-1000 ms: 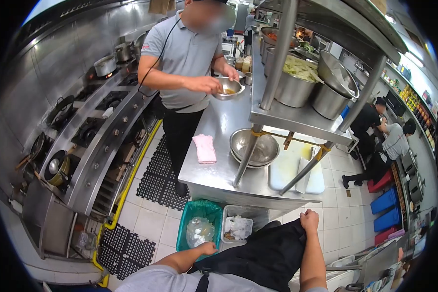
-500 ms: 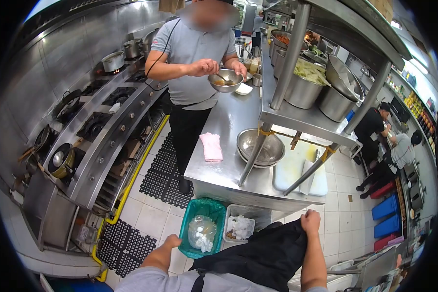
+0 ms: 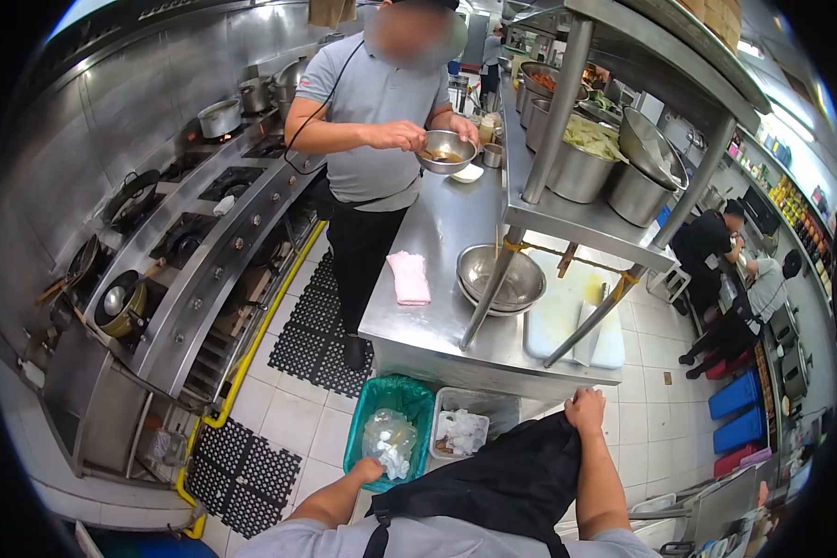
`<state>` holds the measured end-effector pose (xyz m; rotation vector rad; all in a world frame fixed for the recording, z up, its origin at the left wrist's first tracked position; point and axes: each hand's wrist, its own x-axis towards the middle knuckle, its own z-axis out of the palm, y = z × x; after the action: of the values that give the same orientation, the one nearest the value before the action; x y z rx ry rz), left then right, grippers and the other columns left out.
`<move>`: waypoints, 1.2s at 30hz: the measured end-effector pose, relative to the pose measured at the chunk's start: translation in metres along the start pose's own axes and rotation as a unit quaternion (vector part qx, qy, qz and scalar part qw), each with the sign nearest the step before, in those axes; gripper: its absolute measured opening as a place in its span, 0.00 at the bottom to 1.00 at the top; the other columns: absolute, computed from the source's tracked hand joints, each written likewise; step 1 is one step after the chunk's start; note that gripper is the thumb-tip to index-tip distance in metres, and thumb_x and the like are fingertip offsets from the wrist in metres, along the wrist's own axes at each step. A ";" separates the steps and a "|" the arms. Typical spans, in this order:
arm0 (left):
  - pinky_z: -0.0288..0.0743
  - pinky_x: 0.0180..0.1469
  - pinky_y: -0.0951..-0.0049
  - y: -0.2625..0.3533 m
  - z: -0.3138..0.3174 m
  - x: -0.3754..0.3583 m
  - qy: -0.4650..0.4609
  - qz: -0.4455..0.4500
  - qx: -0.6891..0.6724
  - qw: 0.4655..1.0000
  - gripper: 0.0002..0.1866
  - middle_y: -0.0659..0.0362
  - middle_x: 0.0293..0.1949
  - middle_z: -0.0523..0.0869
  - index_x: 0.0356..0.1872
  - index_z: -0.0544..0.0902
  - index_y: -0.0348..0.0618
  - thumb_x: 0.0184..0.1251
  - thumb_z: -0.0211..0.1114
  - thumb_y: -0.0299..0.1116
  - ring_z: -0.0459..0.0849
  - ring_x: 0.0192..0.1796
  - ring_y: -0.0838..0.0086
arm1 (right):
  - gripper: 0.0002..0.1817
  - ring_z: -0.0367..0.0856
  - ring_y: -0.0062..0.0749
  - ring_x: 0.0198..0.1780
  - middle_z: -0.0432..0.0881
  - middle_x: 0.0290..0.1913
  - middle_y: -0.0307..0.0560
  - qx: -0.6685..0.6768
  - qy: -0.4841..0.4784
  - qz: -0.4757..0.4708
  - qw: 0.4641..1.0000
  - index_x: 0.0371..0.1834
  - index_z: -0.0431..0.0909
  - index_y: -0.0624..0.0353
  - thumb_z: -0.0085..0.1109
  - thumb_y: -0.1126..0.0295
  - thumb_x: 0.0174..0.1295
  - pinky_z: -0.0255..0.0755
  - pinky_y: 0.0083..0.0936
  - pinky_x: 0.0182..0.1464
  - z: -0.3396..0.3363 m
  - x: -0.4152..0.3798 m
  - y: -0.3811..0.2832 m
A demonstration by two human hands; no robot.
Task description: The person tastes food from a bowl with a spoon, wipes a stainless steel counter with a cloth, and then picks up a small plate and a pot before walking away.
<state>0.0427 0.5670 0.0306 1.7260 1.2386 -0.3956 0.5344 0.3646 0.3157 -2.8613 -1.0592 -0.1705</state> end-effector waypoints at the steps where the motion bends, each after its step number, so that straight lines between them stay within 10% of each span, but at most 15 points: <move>1: 0.77 0.58 0.58 0.004 0.000 -0.002 0.009 0.006 0.011 1.000 0.22 0.46 0.47 0.88 0.42 0.89 0.46 0.60 0.63 0.53 0.85 0.54 0.52 | 0.14 0.76 0.51 0.55 0.83 0.43 0.53 -0.012 -0.039 -0.007 0.999 0.33 0.84 0.57 0.64 0.58 0.53 0.68 0.50 0.58 -0.004 0.000 -0.006; 12: 0.80 0.53 0.59 -0.082 -0.022 -0.005 0.101 -0.033 -0.039 0.994 0.22 0.44 0.40 0.89 0.38 0.89 0.40 0.61 0.64 0.51 0.88 0.47 0.53 | 0.23 0.67 0.52 0.73 0.76 0.69 0.41 -0.256 -0.404 -0.017 0.878 0.62 0.81 0.46 0.57 0.57 0.64 0.39 0.93 0.59 0.038 -0.025 -0.106; 14: 0.83 0.46 0.60 -0.101 -0.025 -0.011 0.092 -0.070 -0.078 0.990 0.22 0.45 0.31 0.89 0.31 0.88 0.39 0.62 0.63 0.51 0.89 0.36 0.55 | 0.31 0.64 0.53 0.75 0.71 0.73 0.40 -0.214 -0.544 -0.079 0.808 0.67 0.77 0.44 0.63 0.51 0.59 0.48 0.90 0.59 0.052 -0.044 -0.136; 16: 0.83 0.42 0.60 -0.114 -0.025 -0.026 0.080 -0.094 -0.104 0.987 0.22 0.47 0.27 0.88 0.27 0.88 0.38 0.63 0.62 0.50 0.89 0.30 0.56 | 0.29 0.72 0.47 0.71 0.76 0.69 0.44 -0.130 -0.624 -0.212 0.741 0.65 0.78 0.54 0.57 0.53 0.61 0.69 0.52 0.66 0.122 -0.073 -0.144; 18: 0.83 0.36 0.60 -0.126 -0.022 -0.037 0.037 -0.117 -0.049 0.991 0.24 0.49 0.21 0.86 0.22 0.86 0.36 0.64 0.60 0.49 0.86 0.22 0.59 | 0.27 0.77 0.42 0.67 0.79 0.65 0.52 -0.101 -0.638 -0.264 0.717 0.62 0.79 0.58 0.55 0.57 0.61 0.73 0.38 0.64 0.229 -0.103 -0.134; 22: 0.83 0.37 0.60 -0.129 -0.009 -0.056 0.031 -0.175 -0.087 0.980 0.25 0.48 0.23 0.87 0.23 0.87 0.34 0.64 0.60 0.49 0.87 0.25 0.59 | 0.26 0.82 0.44 0.60 0.81 0.61 0.56 -0.154 -0.624 -0.401 0.652 0.58 0.81 0.60 0.56 0.63 0.56 0.73 0.41 0.61 0.218 -0.092 -0.143; 32: 0.78 0.55 0.60 -0.088 -0.008 -0.020 0.089 -0.069 -0.090 0.989 0.23 0.47 0.45 0.89 0.41 0.88 0.40 0.61 0.66 0.53 0.86 0.52 0.54 | 0.26 0.81 0.47 0.61 0.83 0.60 0.54 -0.101 -0.610 -0.328 0.714 0.56 0.83 0.58 0.57 0.58 0.55 0.73 0.41 0.61 0.200 -0.089 -0.153; 36: 0.78 0.57 0.60 -0.077 -0.021 -0.022 0.065 -0.078 -0.082 0.991 0.22 0.46 0.47 0.88 0.41 0.89 0.42 0.61 0.65 0.52 0.85 0.52 0.53 | 0.23 0.81 0.52 0.60 0.83 0.57 0.59 -0.029 -0.503 -0.231 0.832 0.53 0.84 0.59 0.57 0.59 0.57 0.74 0.44 0.60 0.168 -0.096 -0.159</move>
<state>-0.0391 0.5756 0.0179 1.5397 1.4655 -0.2665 0.3706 0.4436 0.1435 -2.5887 -1.8666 1.4384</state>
